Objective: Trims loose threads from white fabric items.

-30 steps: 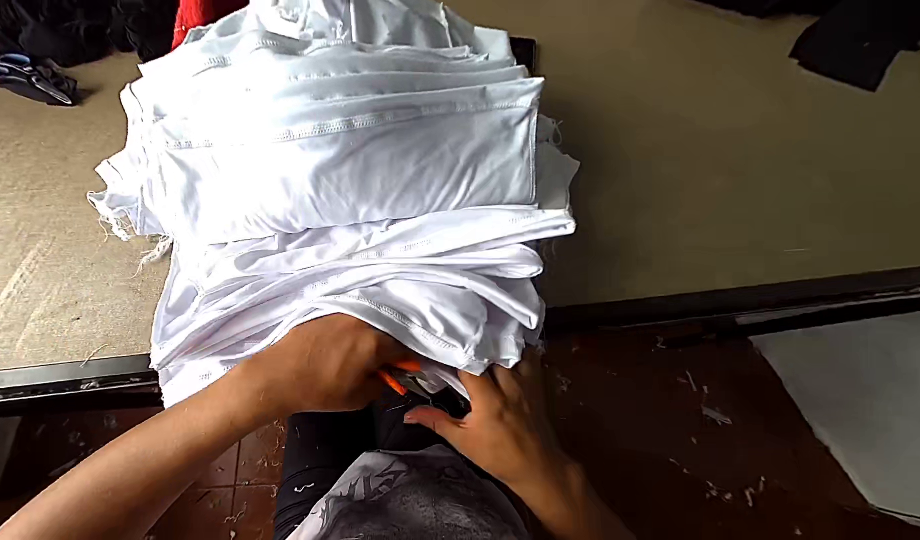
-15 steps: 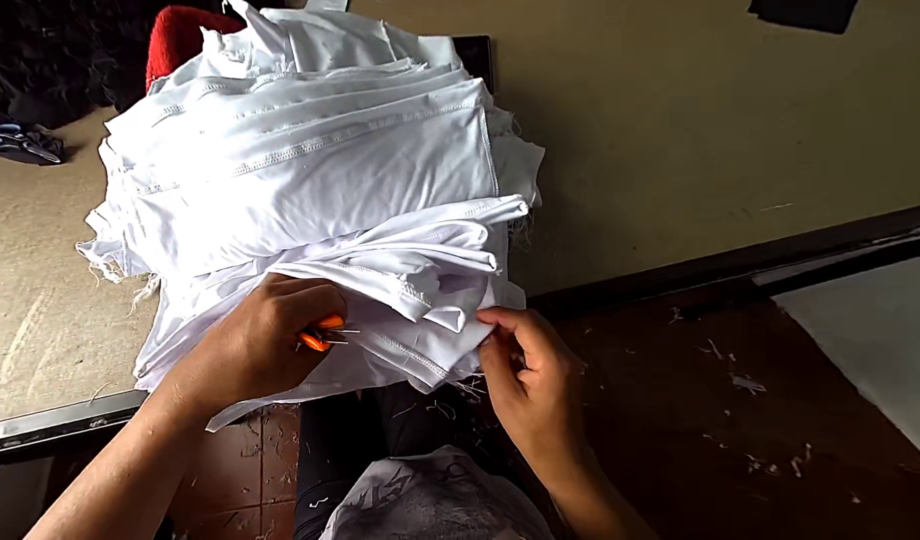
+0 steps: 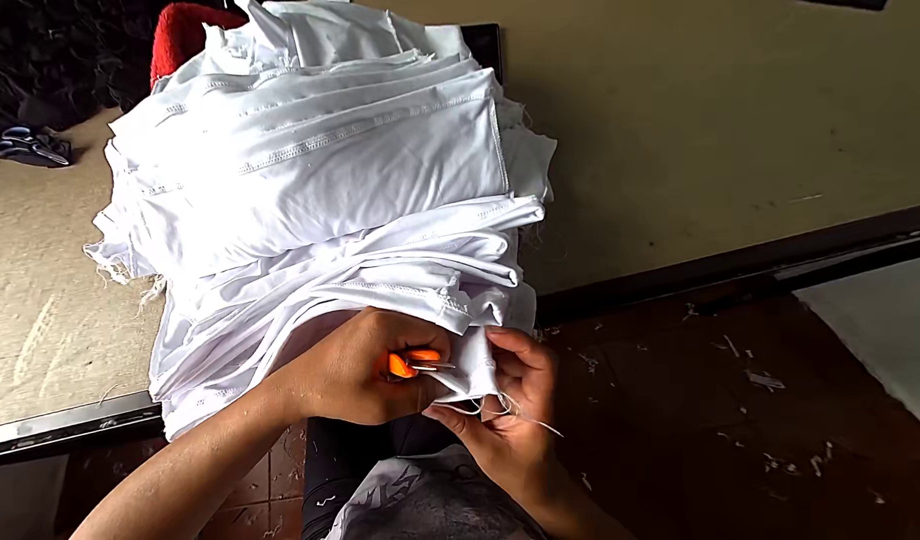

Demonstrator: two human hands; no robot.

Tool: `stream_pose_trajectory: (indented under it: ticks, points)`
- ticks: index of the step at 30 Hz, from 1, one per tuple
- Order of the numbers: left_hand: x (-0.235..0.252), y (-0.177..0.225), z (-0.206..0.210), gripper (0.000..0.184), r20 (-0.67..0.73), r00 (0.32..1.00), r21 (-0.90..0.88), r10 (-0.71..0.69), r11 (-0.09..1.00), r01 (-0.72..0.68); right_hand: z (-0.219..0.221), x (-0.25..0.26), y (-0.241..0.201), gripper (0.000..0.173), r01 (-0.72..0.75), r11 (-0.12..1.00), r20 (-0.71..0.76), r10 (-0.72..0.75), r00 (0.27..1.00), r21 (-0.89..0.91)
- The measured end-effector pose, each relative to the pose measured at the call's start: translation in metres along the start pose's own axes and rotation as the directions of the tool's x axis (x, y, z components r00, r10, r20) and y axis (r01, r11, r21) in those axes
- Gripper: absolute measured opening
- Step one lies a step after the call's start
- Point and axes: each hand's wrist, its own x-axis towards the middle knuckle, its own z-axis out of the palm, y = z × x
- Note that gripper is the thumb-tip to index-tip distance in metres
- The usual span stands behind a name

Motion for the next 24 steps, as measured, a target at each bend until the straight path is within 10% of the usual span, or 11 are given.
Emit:
stream_pose_trajectory:
  ticks: [11, 18, 24]
  points:
    - [-0.008, -0.009, 0.008, 0.013, -0.090, 0.984, 0.280, 0.151, 0.952, -0.121, 0.004, 0.000, -0.001, 0.041, -0.110, 0.986, -0.064, 0.103, 0.993, -0.124]
    - [-0.021, -0.023, -0.012, 0.020, 0.032, 0.976, 0.802, 0.216, 0.577, -0.154, -0.014, -0.008, 0.018, 0.026, 0.266, 0.654, 0.230, -0.143, 0.963, -0.708]
    - [-0.023, -0.019, -0.015, 0.009, 0.055, 0.989, 0.747, 0.138, 0.651, -0.132, -0.002, -0.016, 0.028, 0.034, 0.260, 0.653, 0.186, -0.182, 0.965, -0.711]
